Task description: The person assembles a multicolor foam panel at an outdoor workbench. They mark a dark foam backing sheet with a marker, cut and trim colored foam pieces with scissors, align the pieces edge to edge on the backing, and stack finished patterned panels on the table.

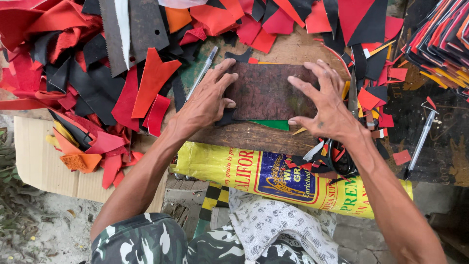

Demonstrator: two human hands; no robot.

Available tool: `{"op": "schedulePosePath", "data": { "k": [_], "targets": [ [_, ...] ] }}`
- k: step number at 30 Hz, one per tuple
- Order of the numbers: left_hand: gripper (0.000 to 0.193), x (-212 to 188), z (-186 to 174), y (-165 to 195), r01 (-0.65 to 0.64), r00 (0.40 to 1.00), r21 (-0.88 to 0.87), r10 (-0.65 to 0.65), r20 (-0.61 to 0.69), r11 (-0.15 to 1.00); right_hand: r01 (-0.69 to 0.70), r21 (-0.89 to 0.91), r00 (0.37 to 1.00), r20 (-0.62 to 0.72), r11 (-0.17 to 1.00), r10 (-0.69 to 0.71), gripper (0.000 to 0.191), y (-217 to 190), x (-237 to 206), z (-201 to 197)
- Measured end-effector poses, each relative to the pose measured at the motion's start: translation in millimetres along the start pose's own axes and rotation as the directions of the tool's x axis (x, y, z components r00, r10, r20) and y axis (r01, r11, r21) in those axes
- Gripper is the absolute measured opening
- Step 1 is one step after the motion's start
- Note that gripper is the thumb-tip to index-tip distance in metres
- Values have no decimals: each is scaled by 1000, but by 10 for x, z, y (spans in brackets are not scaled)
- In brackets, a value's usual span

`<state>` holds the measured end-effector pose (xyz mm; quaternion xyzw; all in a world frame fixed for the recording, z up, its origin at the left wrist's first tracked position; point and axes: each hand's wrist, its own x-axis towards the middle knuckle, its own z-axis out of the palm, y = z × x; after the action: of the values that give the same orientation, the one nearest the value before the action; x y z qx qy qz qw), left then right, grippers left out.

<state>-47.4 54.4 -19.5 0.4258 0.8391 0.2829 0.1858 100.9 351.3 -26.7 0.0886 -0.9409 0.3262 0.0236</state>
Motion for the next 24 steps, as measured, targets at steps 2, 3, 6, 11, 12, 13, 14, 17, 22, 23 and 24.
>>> {"op": "schedulePosePath", "data": {
  "k": [2, 3, 6, 11, 12, 13, 14, 17, 22, 23, 24],
  "targets": [
    [62, 3, -1, 15, 9, 1000, 15, -9, 7, 1000, 9, -23, 999, -49, 1000, -10, 84, -105, -82, 35],
    [62, -5, -1, 26, 17, 1000, 20, -17, 13, 1000, -26, -26, 995, -97, 999, 23, 78, -190, -150, 73],
    [64, 0, -11, 48, -4, 1000, 26, 4, 14, 1000, -121, -21, 975, -189, 992, 115, 61, -449, -344, 203],
    [66, 23, -5, 66, 29, 996, 64, -35, 87, 998, -142, 57, 959, -237, 988, 152, 41, -620, -452, 340],
    [67, 21, -5, 65, 59, 991, 64, -66, 113, 996, -119, 64, 953, -271, 991, 132, 38, -628, -447, 362],
    [66, 10, 4, 68, 53, 993, 51, -58, 106, 997, -98, 73, 947, -299, 992, 116, 35, -642, -459, 382],
    [66, 11, 3, 60, 43, 995, 40, -47, 93, 998, -73, 77, 939, -331, 994, 95, 32, -637, -446, 399],
    [66, 9, 7, 37, -15, 999, 63, 12, 46, 998, -43, 86, 926, -371, 995, 73, 29, -607, -448, 426],
    [65, 12, 20, 18, -44, 999, 68, 42, 26, 997, -25, 79, 916, -398, 997, 55, 29, -574, -468, 480],
    [65, 9, 21, 23, -35, 999, 68, 33, 34, 997, -28, 80, 914, -401, 996, 58, 29, -573, -476, 487],
    [65, 8, 18, 27, -26, 999, 69, 24, 41, 997, -31, 83, 914, -401, 996, 62, 28, -573, -480, 494]
  ]
}}
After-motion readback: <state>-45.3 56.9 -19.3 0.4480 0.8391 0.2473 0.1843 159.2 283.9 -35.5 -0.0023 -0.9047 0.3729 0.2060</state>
